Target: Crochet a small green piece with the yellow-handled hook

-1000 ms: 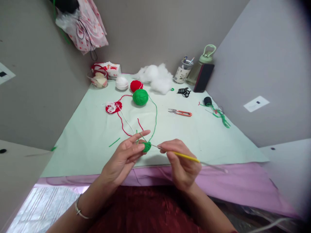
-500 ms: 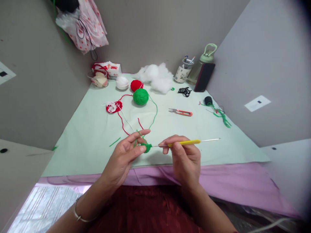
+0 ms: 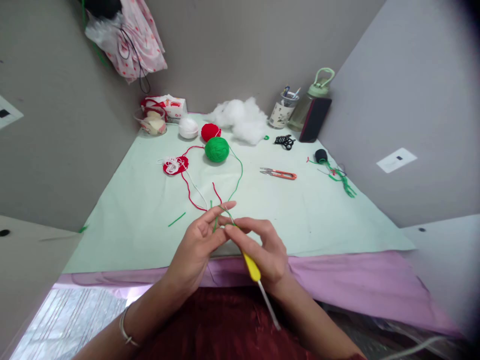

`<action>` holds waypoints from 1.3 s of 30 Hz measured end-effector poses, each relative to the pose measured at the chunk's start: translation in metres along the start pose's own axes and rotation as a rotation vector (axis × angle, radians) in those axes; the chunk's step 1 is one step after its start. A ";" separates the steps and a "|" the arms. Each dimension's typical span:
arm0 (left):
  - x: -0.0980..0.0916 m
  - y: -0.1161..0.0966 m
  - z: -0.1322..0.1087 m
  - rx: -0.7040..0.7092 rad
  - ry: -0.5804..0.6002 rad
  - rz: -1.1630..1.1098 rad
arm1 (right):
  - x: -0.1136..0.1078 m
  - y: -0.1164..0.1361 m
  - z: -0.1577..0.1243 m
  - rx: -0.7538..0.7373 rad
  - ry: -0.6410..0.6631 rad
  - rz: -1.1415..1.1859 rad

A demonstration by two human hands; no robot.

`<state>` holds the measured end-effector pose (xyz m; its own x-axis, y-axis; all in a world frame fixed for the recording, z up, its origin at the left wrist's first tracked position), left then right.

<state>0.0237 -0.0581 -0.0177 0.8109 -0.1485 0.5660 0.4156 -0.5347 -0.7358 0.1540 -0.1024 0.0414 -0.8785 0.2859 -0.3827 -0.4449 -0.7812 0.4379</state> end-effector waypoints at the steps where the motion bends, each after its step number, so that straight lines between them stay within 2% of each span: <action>1: 0.002 0.004 0.001 -0.069 0.033 -0.056 | -0.001 0.003 0.000 -0.040 0.004 -0.020; 2: 0.003 0.007 0.002 -0.126 0.059 -0.102 | -0.004 0.003 0.000 -0.037 -0.021 -0.007; 4: 0.001 0.006 0.002 -0.164 0.067 -0.152 | -0.013 -0.008 0.000 0.083 -0.151 0.096; 6: -0.003 0.001 0.002 -0.117 0.031 -0.134 | -0.015 -0.025 -0.002 0.264 -0.269 0.274; 7: -0.004 -0.002 0.002 -0.081 0.015 -0.099 | -0.012 -0.031 -0.003 0.335 -0.288 0.368; 9: -0.003 -0.007 0.001 -0.001 -0.006 0.000 | -0.003 -0.038 -0.003 0.402 -0.262 0.504; 12: -0.001 -0.009 -0.002 0.090 -0.017 0.131 | 0.006 -0.043 -0.005 0.448 -0.196 0.558; 17: -0.006 -0.008 -0.004 0.123 -0.021 0.268 | 0.005 -0.052 -0.009 0.545 -0.222 0.611; 21: -0.007 -0.010 -0.005 0.124 -0.038 0.292 | 0.004 -0.053 -0.006 0.576 -0.231 0.626; 26: -0.006 -0.011 -0.006 0.123 -0.041 0.315 | 0.002 -0.049 -0.002 0.533 -0.193 0.625; 30: -0.007 -0.013 -0.007 0.139 -0.076 0.343 | -0.007 -0.038 0.000 0.444 -0.146 0.495; 33: -0.008 -0.016 -0.008 0.173 -0.142 0.373 | -0.011 -0.024 0.003 0.292 -0.065 0.323; 36: -0.007 -0.021 -0.011 0.214 -0.216 0.398 | -0.010 -0.006 0.005 0.069 0.007 0.163; 39: -0.004 -0.024 -0.013 0.241 -0.230 0.402 | -0.009 0.004 0.003 -0.085 -0.001 0.099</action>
<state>0.0050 -0.0553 0.0025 0.9843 -0.1016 0.1443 0.1135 -0.2620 -0.9584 0.1598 -0.1063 0.0488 -0.9177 0.2049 -0.3403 -0.3392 -0.8501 0.4029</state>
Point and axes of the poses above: each hand's wrist, its own z-axis towards the middle knuckle, its own x-axis out of the palm, y = z × x, the point moved 8 cm from there along z, towards the middle knuckle, and after that the axes turned 10 degrees about -x, right-handed, at the moved point
